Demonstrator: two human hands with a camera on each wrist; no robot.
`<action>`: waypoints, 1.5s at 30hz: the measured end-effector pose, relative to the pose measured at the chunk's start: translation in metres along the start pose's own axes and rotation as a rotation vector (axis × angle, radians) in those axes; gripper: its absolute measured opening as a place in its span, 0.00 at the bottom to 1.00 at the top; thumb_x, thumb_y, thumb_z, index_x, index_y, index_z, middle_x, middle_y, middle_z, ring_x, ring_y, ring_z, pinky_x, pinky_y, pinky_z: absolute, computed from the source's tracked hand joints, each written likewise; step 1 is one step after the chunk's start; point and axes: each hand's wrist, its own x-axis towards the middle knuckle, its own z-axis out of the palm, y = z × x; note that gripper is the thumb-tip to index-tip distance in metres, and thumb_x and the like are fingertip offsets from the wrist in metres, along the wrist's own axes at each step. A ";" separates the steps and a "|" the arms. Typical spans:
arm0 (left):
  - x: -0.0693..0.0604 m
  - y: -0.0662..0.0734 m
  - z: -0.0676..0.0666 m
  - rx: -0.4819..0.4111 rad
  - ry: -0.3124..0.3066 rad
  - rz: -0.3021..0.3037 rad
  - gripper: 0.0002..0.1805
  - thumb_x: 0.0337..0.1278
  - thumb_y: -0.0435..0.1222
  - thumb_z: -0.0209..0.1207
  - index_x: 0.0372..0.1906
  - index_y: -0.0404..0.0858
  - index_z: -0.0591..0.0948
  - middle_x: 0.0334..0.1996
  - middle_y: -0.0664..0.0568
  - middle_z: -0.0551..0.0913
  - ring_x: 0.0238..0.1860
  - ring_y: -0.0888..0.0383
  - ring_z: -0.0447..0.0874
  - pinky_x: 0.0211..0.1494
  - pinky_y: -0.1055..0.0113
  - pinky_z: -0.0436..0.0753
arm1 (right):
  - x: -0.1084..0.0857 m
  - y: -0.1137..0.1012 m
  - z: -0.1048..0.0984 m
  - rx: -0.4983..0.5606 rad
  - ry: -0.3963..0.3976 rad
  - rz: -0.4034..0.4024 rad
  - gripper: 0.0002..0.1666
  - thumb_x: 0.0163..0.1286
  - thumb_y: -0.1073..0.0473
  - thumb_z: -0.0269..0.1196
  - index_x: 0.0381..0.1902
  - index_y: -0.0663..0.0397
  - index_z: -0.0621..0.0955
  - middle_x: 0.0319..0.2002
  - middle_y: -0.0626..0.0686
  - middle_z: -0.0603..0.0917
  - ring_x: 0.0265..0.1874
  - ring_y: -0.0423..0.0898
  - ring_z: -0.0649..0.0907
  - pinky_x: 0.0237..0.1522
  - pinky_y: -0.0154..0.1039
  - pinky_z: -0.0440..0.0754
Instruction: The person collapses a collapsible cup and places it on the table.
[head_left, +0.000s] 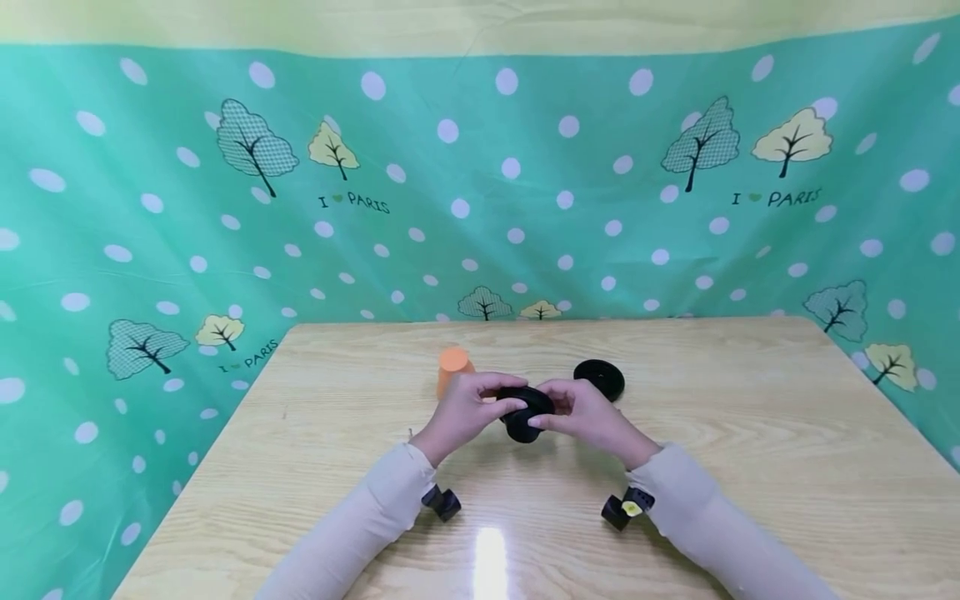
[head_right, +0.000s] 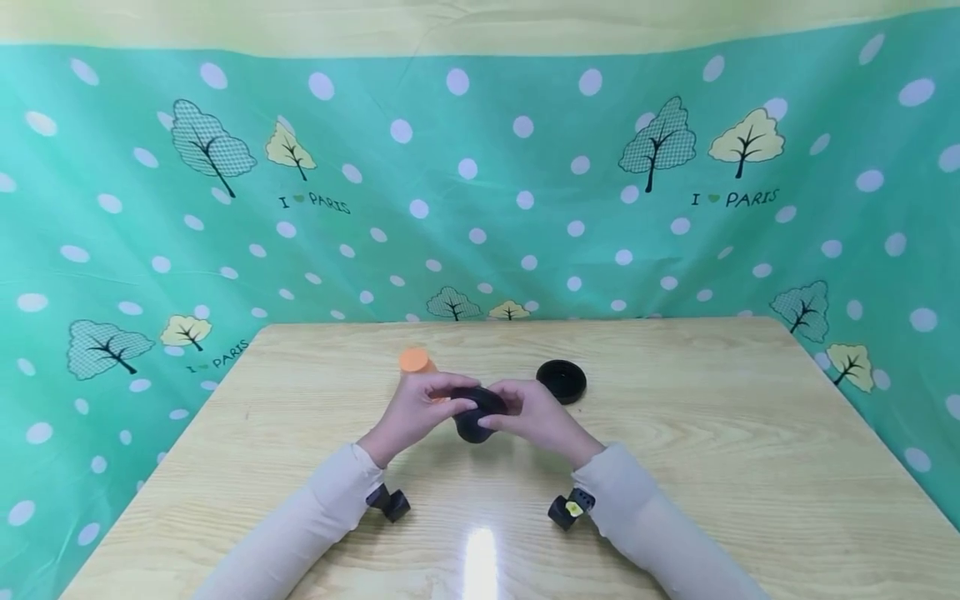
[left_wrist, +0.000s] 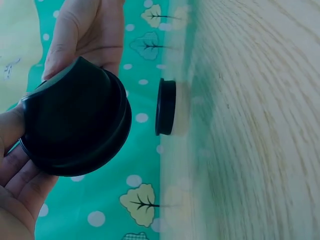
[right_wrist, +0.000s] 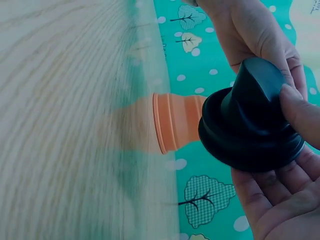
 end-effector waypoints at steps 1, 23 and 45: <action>0.000 0.000 0.001 0.011 -0.003 0.001 0.15 0.50 0.37 0.67 0.44 0.35 0.85 0.40 0.50 0.87 0.44 0.60 0.84 0.46 0.69 0.82 | -0.001 0.000 0.001 0.007 -0.004 0.001 0.18 0.60 0.62 0.68 0.46 0.67 0.80 0.41 0.59 0.85 0.37 0.41 0.84 0.39 0.32 0.82; -0.007 -0.011 -0.002 -0.303 -0.188 -0.170 0.20 0.65 0.34 0.56 0.59 0.33 0.73 0.52 0.41 0.79 0.51 0.53 0.80 0.52 0.68 0.79 | -0.006 0.004 0.004 0.269 0.101 0.102 0.25 0.61 0.63 0.66 0.51 0.75 0.76 0.41 0.64 0.84 0.36 0.39 0.85 0.40 0.31 0.82; -0.007 -0.014 0.011 -0.172 -0.040 -0.234 0.15 0.61 0.36 0.60 0.50 0.34 0.80 0.45 0.44 0.84 0.43 0.54 0.84 0.44 0.69 0.83 | -0.006 0.010 0.010 0.278 0.196 0.170 0.20 0.59 0.65 0.68 0.47 0.71 0.79 0.45 0.61 0.83 0.42 0.45 0.84 0.42 0.32 0.82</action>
